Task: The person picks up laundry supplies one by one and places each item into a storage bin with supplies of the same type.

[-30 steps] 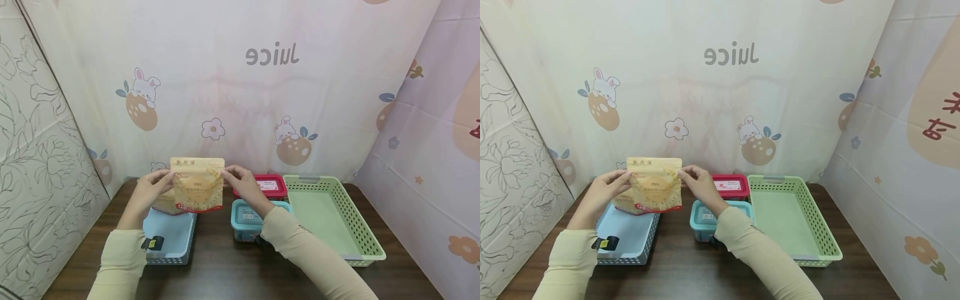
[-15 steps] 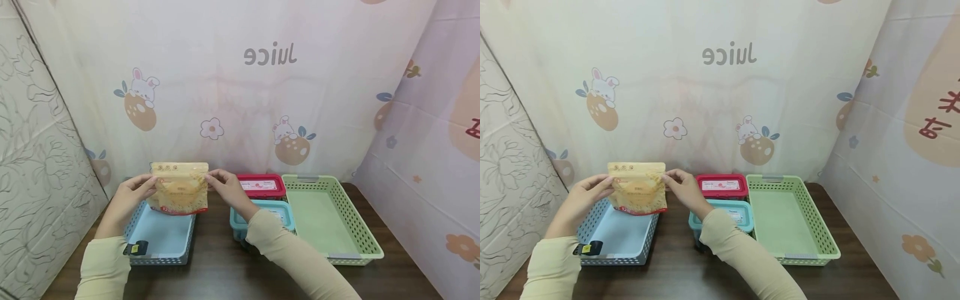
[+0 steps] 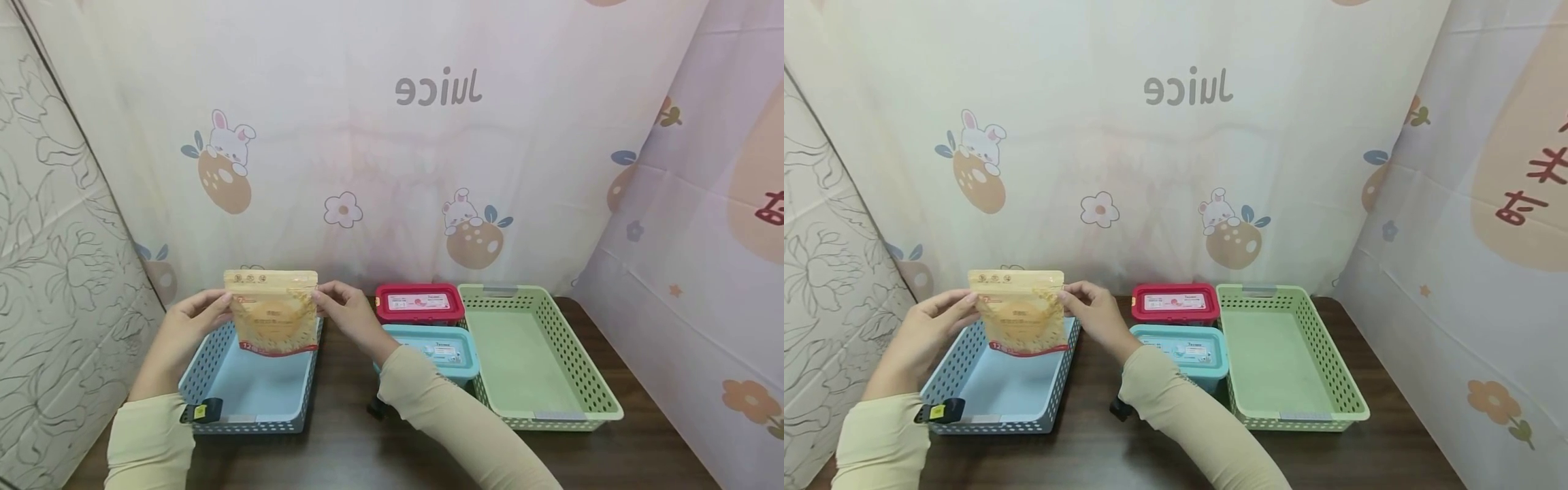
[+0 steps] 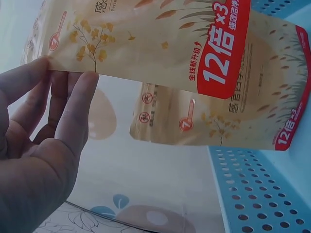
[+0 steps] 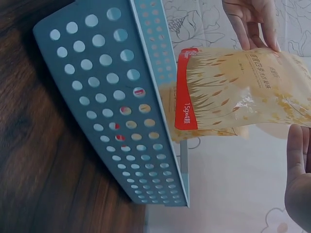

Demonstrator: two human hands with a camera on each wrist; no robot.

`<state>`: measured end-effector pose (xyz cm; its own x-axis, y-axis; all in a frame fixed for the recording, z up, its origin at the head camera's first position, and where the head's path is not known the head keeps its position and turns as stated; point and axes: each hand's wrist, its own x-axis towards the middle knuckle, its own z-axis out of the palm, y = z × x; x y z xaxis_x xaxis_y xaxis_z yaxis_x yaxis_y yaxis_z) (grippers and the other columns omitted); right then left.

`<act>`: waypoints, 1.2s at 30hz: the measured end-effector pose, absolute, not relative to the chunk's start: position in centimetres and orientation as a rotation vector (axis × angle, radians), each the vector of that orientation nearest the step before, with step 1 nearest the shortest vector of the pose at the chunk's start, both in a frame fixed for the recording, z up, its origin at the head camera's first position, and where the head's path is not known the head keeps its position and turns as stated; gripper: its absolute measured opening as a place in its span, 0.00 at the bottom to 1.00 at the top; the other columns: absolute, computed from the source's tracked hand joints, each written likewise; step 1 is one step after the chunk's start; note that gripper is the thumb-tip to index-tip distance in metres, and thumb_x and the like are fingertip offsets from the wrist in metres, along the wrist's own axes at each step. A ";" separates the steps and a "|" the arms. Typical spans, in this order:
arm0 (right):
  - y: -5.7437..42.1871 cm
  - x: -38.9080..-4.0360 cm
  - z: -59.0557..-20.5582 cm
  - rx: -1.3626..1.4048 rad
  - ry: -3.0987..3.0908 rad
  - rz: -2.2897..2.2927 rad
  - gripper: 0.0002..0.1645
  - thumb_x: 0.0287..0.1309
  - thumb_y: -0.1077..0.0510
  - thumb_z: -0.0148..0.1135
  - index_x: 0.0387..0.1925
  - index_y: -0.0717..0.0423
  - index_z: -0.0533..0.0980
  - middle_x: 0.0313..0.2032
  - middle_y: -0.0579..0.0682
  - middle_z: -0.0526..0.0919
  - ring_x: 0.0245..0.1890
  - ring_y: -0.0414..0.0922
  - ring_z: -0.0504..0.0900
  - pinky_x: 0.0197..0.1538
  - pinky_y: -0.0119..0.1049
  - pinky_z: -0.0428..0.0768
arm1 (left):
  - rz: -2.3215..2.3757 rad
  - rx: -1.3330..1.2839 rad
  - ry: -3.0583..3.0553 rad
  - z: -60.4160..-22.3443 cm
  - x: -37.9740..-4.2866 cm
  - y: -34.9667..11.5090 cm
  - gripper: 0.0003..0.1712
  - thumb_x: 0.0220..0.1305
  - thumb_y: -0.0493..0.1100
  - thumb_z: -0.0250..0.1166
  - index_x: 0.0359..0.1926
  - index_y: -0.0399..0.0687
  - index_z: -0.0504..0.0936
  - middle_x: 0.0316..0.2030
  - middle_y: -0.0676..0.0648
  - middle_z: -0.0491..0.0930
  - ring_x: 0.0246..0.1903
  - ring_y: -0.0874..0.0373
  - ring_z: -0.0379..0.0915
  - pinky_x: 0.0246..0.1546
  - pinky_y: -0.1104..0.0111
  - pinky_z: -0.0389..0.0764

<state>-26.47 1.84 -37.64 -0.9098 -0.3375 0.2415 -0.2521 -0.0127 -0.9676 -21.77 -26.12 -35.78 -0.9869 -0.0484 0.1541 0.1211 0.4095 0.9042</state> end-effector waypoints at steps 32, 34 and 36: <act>-0.6 -26.4 -39.0 -0.558 2.332 -1.794 0.11 0.67 0.44 0.64 0.46 0.41 0.82 0.39 0.37 0.84 0.39 0.38 0.84 0.51 0.42 0.83 | -1.618 0.019 -2.647 -37.3 -21.9 -29.5 0.42 0.72 0.64 0.55 0.71 0.33 0.65 0.66 0.29 0.67 0.60 0.48 0.75 0.61 0.34 0.64; -0.7 -26.4 -39.2 -0.566 2.352 -1.777 0.11 0.67 0.44 0.64 0.45 0.41 0.82 0.39 0.37 0.84 0.38 0.37 0.84 0.49 0.38 0.84 | -1.622 0.031 -2.662 -37.4 -22.0 -29.5 0.43 0.72 0.64 0.55 0.71 0.33 0.65 0.67 0.29 0.67 0.62 0.42 0.72 0.61 0.33 0.63; -0.8 -26.5 -39.4 -0.573 2.366 -1.766 0.10 0.67 0.44 0.64 0.45 0.41 0.82 0.39 0.36 0.83 0.38 0.37 0.83 0.47 0.36 0.84 | -1.628 0.052 -2.675 -37.5 -22.0 -29.6 0.44 0.72 0.65 0.55 0.71 0.34 0.65 0.67 0.29 0.66 0.65 0.32 0.64 0.60 0.30 0.60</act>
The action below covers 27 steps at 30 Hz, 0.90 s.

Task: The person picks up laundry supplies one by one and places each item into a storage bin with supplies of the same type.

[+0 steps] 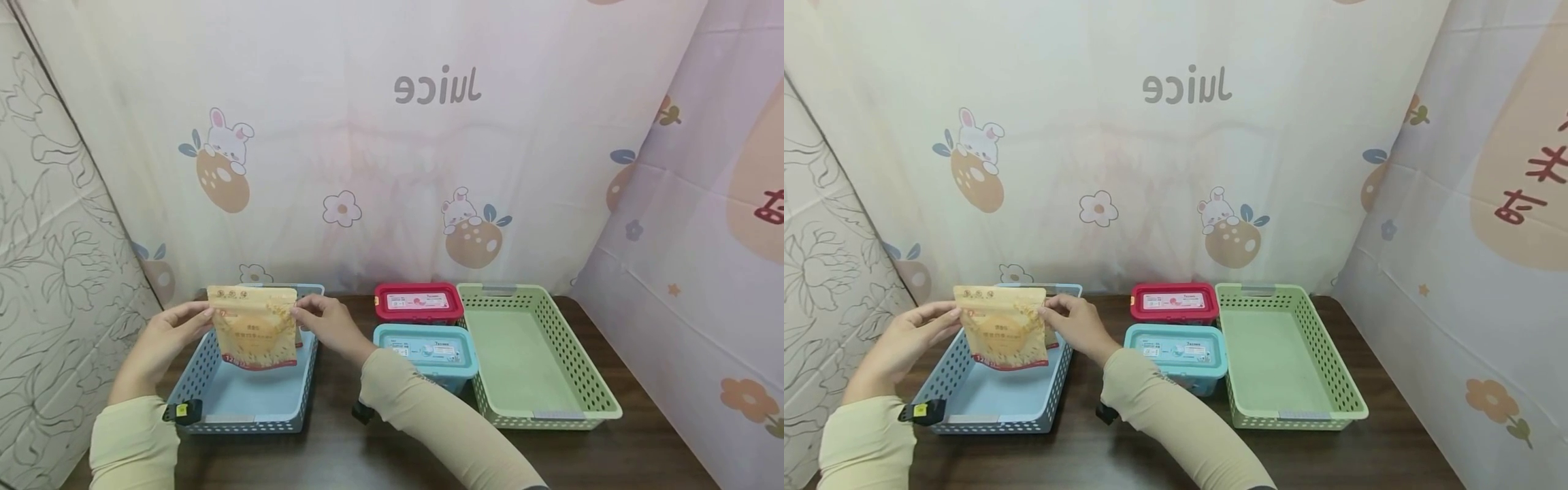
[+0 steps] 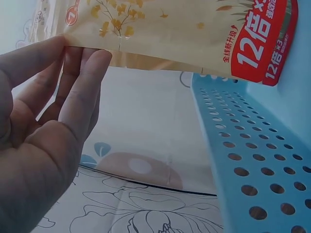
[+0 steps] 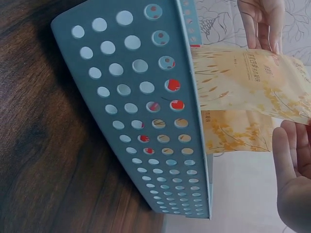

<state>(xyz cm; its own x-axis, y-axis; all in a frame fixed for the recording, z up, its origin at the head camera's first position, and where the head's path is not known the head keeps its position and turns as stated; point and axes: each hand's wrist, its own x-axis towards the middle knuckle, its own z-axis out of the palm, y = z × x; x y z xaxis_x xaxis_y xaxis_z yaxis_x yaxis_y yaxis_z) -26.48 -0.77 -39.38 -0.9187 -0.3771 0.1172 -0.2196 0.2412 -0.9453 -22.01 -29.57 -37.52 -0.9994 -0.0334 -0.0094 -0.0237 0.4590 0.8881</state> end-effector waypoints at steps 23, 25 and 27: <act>-1.6 -26.2 -40.9 -0.582 2.459 -1.670 0.08 0.66 0.47 0.66 0.41 0.44 0.83 0.37 0.37 0.83 0.37 0.37 0.79 0.41 0.33 0.81 | -1.382 0.093 -2.865 -38.5 -22.1 -30.0 0.36 0.76 0.59 0.53 0.65 0.30 0.70 0.62 0.25 0.70 0.60 0.27 0.68 0.54 0.35 0.73; -1.7 -26.2 -40.9 -0.576 2.467 -1.664 0.08 0.66 0.47 0.66 0.41 0.44 0.83 0.36 0.37 0.83 0.37 0.37 0.79 0.41 0.33 0.81 | -1.371 0.106 -2.874 -38.5 -22.1 -30.0 0.36 0.76 0.59 0.53 0.65 0.30 0.70 0.62 0.25 0.70 0.59 0.27 0.69 0.53 0.36 0.74; -1.8 -26.2 -41.0 -0.566 2.468 -1.659 0.08 0.66 0.47 0.66 0.41 0.44 0.84 0.36 0.37 0.83 0.36 0.36 0.79 0.41 0.32 0.81 | -1.346 0.102 -2.885 -38.6 -22.2 -30.1 0.35 0.76 0.58 0.53 0.65 0.29 0.70 0.61 0.24 0.70 0.58 0.27 0.70 0.53 0.37 0.75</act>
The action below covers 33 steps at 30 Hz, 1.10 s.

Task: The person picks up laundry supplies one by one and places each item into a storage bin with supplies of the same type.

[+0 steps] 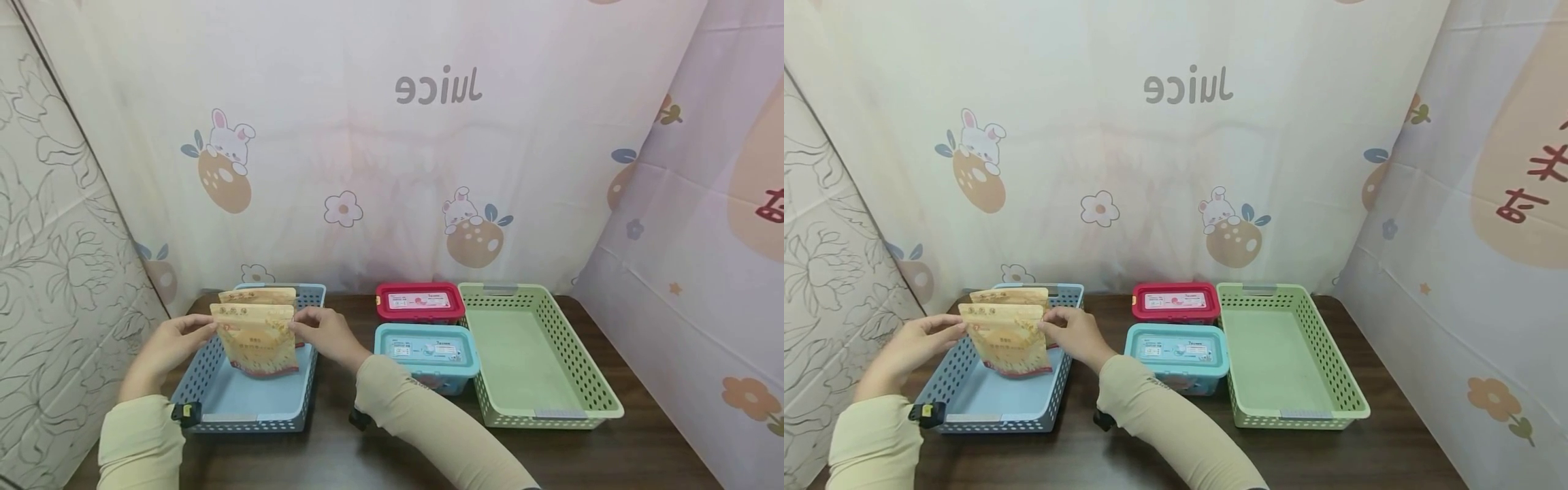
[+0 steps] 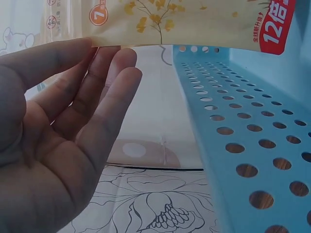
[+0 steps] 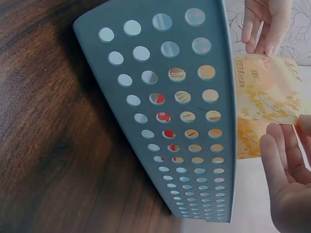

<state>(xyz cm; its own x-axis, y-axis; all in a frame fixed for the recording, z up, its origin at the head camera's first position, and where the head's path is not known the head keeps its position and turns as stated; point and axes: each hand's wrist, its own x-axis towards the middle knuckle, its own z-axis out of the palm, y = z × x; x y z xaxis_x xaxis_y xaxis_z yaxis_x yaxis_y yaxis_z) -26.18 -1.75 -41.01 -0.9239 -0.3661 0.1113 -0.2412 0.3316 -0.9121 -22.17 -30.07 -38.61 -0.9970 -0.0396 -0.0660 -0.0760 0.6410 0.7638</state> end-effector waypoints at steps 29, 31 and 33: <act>-2.5 -26.3 -42.0 -0.555 2.517 -1.628 0.11 0.66 0.45 0.66 0.43 0.43 0.85 0.40 0.34 0.83 0.40 0.35 0.78 0.43 0.34 0.81 | 1.165 -0.114 2.838 -38.8 -22.6 -30.6 0.32 0.76 0.53 0.54 0.63 0.26 0.71 0.53 0.25 0.77 0.50 0.32 0.77 0.45 0.42 0.80; -2.5 -26.3 -42.0 -0.549 2.514 -1.623 0.11 0.65 0.45 0.66 0.43 0.44 0.85 0.41 0.35 0.83 0.39 0.35 0.78 0.43 0.33 0.81 | 1.158 -0.105 2.840 -38.8 -22.5 -30.6 0.32 0.76 0.53 0.54 0.63 0.26 0.70 0.53 0.25 0.77 0.50 0.32 0.77 0.45 0.42 0.80; -2.4 -26.3 -42.0 -0.547 2.511 -1.619 0.12 0.65 0.45 0.66 0.44 0.44 0.85 0.40 0.35 0.83 0.39 0.35 0.78 0.42 0.33 0.81 | 1.155 -0.106 2.838 -38.8 -22.5 -30.6 0.33 0.76 0.53 0.54 0.63 0.25 0.70 0.53 0.25 0.77 0.50 0.32 0.77 0.45 0.42 0.81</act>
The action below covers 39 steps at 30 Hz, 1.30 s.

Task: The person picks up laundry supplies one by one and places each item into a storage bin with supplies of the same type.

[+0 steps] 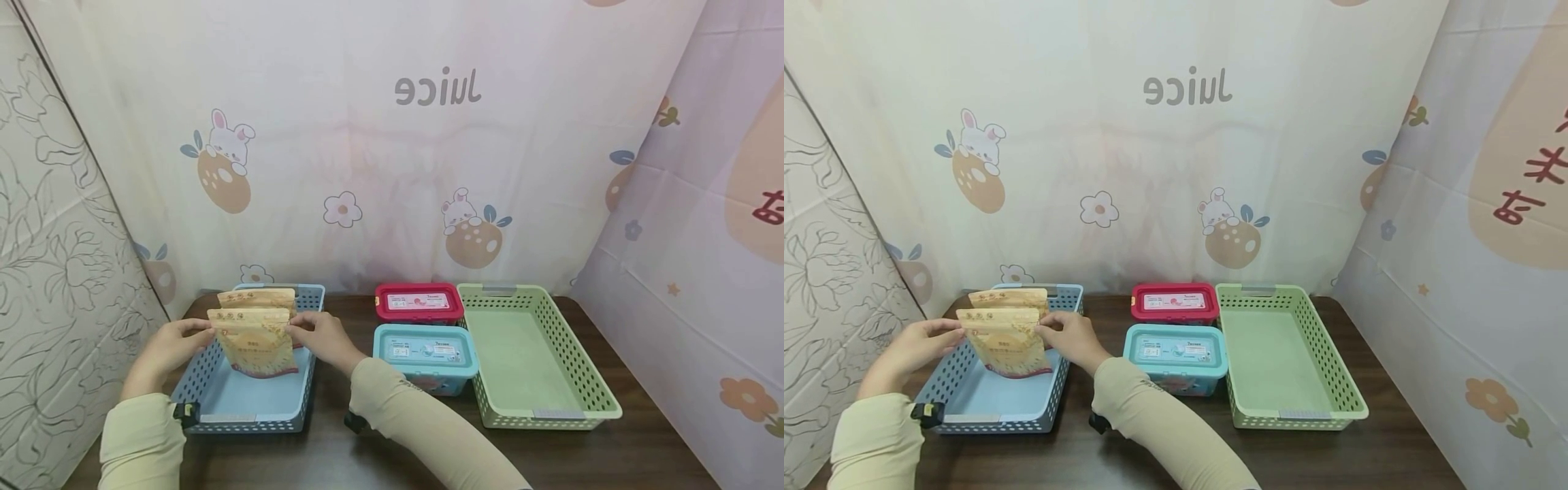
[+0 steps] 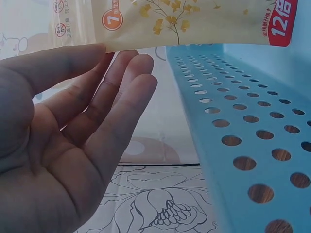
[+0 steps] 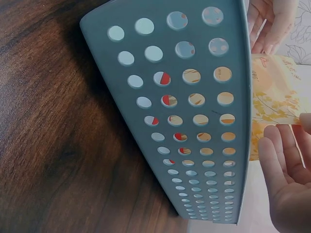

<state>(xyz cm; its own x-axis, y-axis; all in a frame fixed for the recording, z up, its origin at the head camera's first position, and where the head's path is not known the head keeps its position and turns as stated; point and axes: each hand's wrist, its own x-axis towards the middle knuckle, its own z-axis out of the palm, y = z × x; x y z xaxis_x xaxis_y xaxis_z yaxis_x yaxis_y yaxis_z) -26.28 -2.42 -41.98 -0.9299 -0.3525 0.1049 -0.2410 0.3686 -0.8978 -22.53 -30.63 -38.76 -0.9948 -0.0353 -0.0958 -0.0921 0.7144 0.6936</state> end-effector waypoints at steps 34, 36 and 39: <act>-1.9 -25.9 -41.6 -0.494 2.388 -1.677 0.20 0.62 0.43 0.69 0.52 0.46 0.83 0.42 0.37 0.85 0.41 0.35 0.82 0.46 0.37 0.84 | 1.143 -0.132 2.776 -37.9 -22.0 -30.2 0.49 0.72 0.67 0.52 0.72 0.28 0.58 0.68 0.21 0.56 0.65 0.22 0.53 0.57 0.29 0.63; -1.8 -25.8 -41.4 -0.492 2.385 -1.687 0.20 0.62 0.44 0.69 0.52 0.46 0.83 0.44 0.37 0.85 0.42 0.35 0.81 0.47 0.38 0.83 | 1.159 -0.135 2.774 -37.8 -22.0 -30.2 0.50 0.72 0.68 0.52 0.72 0.29 0.57 0.69 0.21 0.55 0.66 0.22 0.51 0.58 0.29 0.62; -1.6 -25.7 -41.0 -0.493 2.376 -1.704 0.20 0.62 0.43 0.69 0.53 0.45 0.83 0.44 0.37 0.85 0.42 0.35 0.81 0.47 0.38 0.83 | 1.174 -0.140 2.773 -37.7 -21.9 -30.1 0.50 0.71 0.68 0.53 0.73 0.29 0.57 0.69 0.21 0.54 0.66 0.22 0.50 0.58 0.28 0.61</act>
